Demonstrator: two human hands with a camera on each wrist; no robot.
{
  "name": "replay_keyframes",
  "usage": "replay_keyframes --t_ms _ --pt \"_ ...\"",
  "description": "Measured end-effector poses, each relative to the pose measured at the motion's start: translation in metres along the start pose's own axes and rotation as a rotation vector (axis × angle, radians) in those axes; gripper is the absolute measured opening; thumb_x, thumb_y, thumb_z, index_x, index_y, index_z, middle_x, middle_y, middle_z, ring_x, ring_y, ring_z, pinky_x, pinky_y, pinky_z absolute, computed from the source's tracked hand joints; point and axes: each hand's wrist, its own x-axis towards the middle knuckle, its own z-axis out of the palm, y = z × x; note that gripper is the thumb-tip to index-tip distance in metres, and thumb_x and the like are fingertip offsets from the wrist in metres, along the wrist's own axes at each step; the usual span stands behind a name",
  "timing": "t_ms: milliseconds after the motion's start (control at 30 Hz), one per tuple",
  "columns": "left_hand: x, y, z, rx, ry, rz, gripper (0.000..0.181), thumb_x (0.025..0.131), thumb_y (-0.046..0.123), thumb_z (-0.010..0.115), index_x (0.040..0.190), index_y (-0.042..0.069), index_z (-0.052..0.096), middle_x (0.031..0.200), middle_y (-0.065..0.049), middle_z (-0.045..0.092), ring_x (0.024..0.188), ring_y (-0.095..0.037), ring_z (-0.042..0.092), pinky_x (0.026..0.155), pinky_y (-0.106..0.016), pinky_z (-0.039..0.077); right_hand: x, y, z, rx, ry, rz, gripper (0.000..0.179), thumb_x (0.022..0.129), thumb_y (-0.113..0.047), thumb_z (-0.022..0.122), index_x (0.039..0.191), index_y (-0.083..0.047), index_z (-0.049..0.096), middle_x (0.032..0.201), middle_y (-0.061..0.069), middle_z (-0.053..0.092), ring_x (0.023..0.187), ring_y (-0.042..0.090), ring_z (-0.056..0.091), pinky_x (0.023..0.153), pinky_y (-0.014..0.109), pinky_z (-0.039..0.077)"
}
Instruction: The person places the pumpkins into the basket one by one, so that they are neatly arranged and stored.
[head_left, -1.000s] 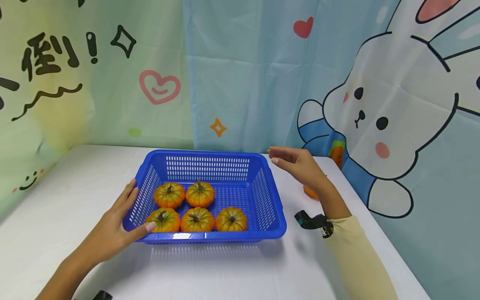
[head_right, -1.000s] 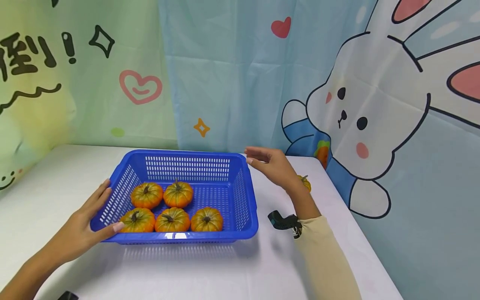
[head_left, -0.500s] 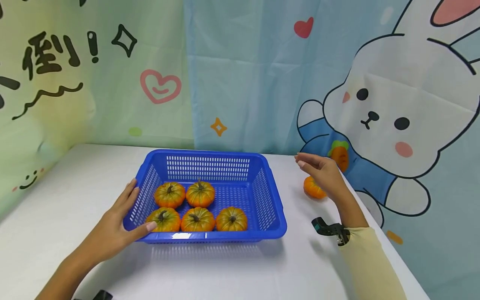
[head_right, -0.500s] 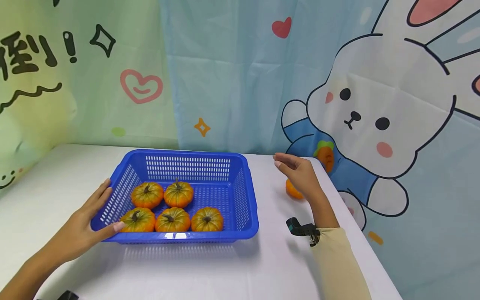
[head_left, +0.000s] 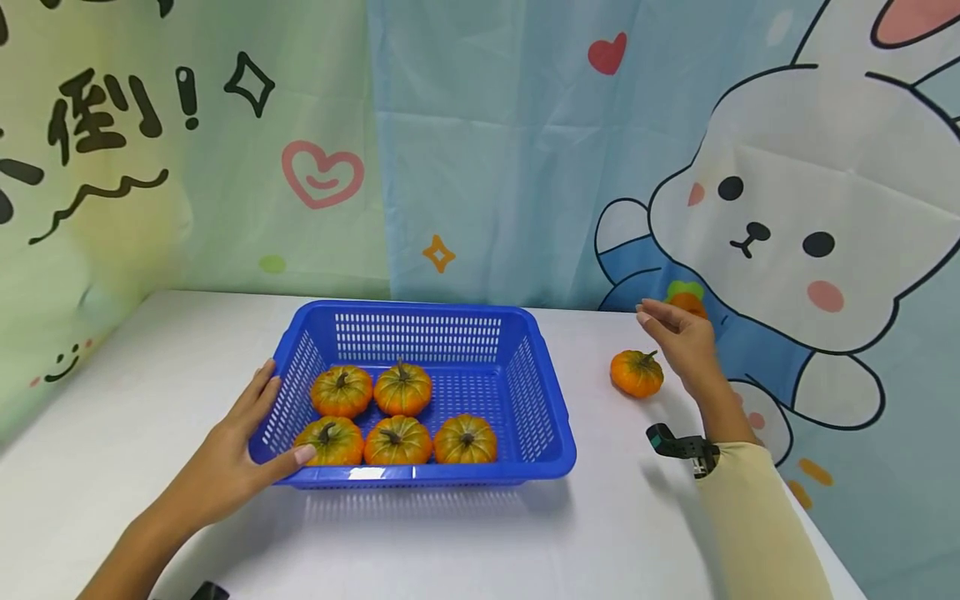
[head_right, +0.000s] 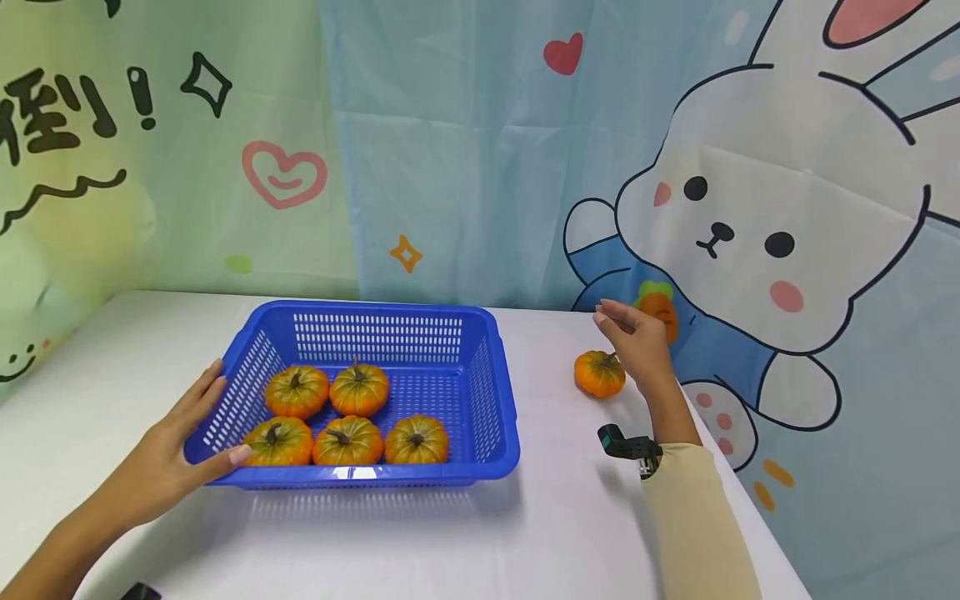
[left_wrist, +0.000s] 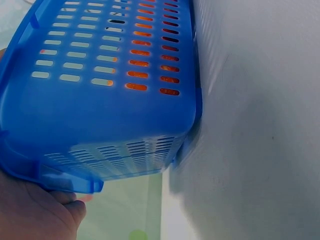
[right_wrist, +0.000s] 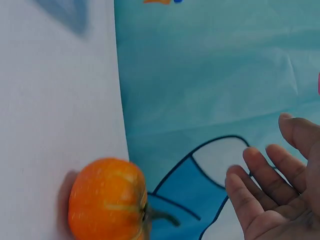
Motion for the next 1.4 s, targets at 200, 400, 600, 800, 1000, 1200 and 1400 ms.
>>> replay_keyframes --t_ms 200,400,600,800,1000,1200,1400 --pt "0.000 0.001 -0.002 0.013 -0.001 -0.005 0.096 0.086 0.041 0.069 0.154 0.001 0.015 0.163 -0.007 -0.002 0.143 -0.046 0.009 0.101 -0.073 0.022 0.004 0.015 -0.005 -0.004 0.051 0.074 0.067 0.095 -0.053 0.053 0.145 -0.009 0.046 0.141 0.017 0.050 0.129 0.034 0.044 0.105 0.050 0.038" --pt "0.000 0.001 -0.001 0.001 -0.001 -0.001 0.095 0.087 0.040 0.069 0.154 0.000 0.015 0.163 -0.007 -0.002 0.144 -0.045 0.009 0.101 -0.072 0.022 0.014 0.047 -0.003 0.055 0.091 0.256 0.076 0.088 -0.061 0.058 0.148 -0.017 0.043 0.145 0.013 0.046 0.131 0.032 0.042 0.107 0.044 0.037" --pt "0.001 0.001 -0.001 0.014 0.001 -0.002 0.095 0.087 0.042 0.069 0.154 0.001 0.015 0.163 -0.007 -0.002 0.143 -0.046 0.009 0.101 -0.073 0.023 0.009 0.062 0.002 0.040 -0.040 0.308 0.096 0.083 -0.065 0.061 0.155 -0.014 0.025 0.151 0.018 0.036 0.136 0.035 0.034 0.109 0.047 0.030" --pt "0.000 0.000 -0.001 -0.003 0.008 0.009 0.095 0.087 0.039 0.070 0.154 0.000 0.016 0.163 -0.006 -0.001 0.143 -0.045 0.010 0.102 -0.072 0.021 0.007 0.065 0.011 0.066 -0.091 0.337 0.086 0.093 -0.051 0.060 0.156 -0.009 0.019 0.153 0.025 0.028 0.141 0.040 0.025 0.113 0.049 0.024" --pt "0.000 0.000 0.000 0.006 0.009 0.005 0.095 0.086 0.039 0.070 0.154 0.000 0.017 0.163 -0.008 0.000 0.143 -0.046 0.010 0.101 -0.072 0.022 0.008 0.074 0.016 0.093 -0.098 0.373 0.072 0.097 -0.044 0.057 0.150 -0.002 0.034 0.151 0.024 0.034 0.137 0.038 0.033 0.112 0.045 0.029" --pt "0.000 0.001 -0.001 0.018 0.009 0.001 0.095 0.086 0.040 0.070 0.154 -0.001 0.017 0.162 -0.010 0.001 0.143 -0.047 0.011 0.101 -0.072 0.022 0.006 0.077 0.016 0.075 -0.126 0.413 0.080 0.092 -0.054 0.058 0.148 0.000 0.038 0.152 0.024 0.030 0.137 0.039 0.031 0.111 0.046 0.029" --pt "0.000 0.001 0.000 0.020 0.009 0.000 0.095 0.086 0.040 0.070 0.153 -0.001 0.017 0.162 -0.010 0.001 0.143 -0.047 0.011 0.101 -0.072 0.022 0.002 0.076 0.016 0.043 -0.129 0.416 0.083 0.090 -0.058 0.057 0.146 0.001 0.039 0.151 0.025 0.033 0.134 0.038 0.035 0.110 0.044 0.032"
